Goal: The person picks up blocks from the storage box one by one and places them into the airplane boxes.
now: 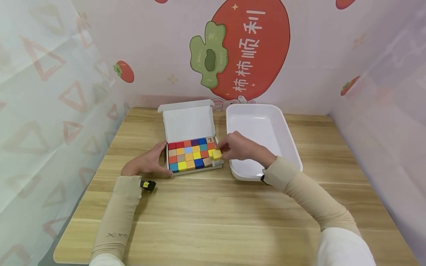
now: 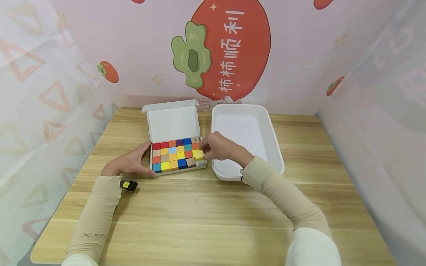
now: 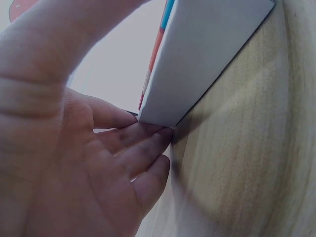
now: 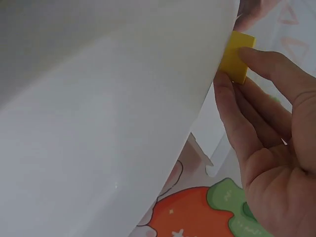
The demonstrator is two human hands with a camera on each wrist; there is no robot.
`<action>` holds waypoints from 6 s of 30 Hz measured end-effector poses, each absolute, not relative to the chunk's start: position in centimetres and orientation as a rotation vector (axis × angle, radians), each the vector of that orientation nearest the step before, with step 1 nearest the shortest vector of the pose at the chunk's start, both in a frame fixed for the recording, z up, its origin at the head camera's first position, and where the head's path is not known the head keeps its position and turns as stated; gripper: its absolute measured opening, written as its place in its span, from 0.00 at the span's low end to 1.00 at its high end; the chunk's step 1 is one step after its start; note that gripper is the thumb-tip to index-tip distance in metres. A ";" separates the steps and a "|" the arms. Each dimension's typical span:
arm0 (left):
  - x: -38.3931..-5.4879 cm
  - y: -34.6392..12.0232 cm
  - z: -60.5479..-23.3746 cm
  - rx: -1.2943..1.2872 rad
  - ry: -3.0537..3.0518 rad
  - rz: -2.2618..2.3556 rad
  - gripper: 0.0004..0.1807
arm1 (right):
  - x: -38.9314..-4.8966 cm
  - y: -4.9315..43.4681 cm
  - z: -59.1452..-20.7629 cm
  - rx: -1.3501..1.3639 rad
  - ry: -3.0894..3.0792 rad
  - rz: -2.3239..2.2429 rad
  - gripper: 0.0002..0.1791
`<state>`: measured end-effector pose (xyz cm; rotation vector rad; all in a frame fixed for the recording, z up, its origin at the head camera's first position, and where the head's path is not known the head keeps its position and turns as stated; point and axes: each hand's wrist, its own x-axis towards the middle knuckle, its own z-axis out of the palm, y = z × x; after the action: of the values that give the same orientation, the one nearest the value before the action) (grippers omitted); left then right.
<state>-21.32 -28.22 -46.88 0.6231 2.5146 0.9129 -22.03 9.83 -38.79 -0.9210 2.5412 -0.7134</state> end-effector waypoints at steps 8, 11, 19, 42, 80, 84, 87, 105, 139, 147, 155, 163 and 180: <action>-21.4 -28.1 -46.9 0.607 2.507 0.926 0.76 | -22.1 8.0 -38.6 -0.975 2.548 -0.545 0.14; -21.4 -28.0 -46.9 0.599 2.500 0.935 0.76 | -22.2 7.6 -38.6 -0.972 2.542 -0.507 0.13; -21.4 -28.1 -46.9 0.586 2.501 0.912 0.77 | -22.2 6.6 -38.8 -0.974 2.559 -0.378 0.10; -21.4 -28.2 -47.0 0.584 2.489 0.949 0.76 | -20.6 3.3 -40.3 -1.028 2.710 0.237 0.15; -20.8 -27.6 -47.1 0.570 2.520 0.898 0.77 | -13.0 26.8 -40.7 -0.353 2.901 -0.362 0.67; -20.7 -27.5 -47.1 0.564 2.528 0.872 0.77 | -12.8 27.4 -42.3 -0.341 2.927 -0.438 0.67; -20.6 -27.4 -47.0 0.569 2.524 0.882 0.78 | -12.7 27.6 -43.2 -0.347 2.953 -0.488 0.66; -20.5 -27.1 -46.8 0.573 2.566 0.860 0.79 | -12.1 27.8 -45.5 -0.397 3.039 -0.516 0.59; -29.8 -27.2 -47.0 0.640 2.566 1.043 0.66 | -12.1 27.8 -45.3 -0.381 3.061 -0.505 0.57; -30.9 -26.6 -46.2 0.574 2.507 1.142 0.64 | -12.1 27.8 -45.5 -0.394 3.082 -0.494 0.57; -32.9 -26.9 -46.4 0.610 2.489 1.074 0.64 | -12.0 27.6 -45.8 -0.417 3.113 -0.463 0.56; -33.2 -26.9 -46.3 0.611 2.497 1.062 0.63 | -12.4 27.6 -45.8 -0.441 3.093 -0.431 0.56; -25.3 -26.8 -42.7 0.504 2.826 0.404 0.61 | -12.7 28.4 -42.5 -0.301 2.944 -0.604 0.59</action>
<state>-25.32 -26.78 -42.71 0.5039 2.8256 0.4040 -12.72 28.39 -42.53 -0.3012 2.9444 -0.6043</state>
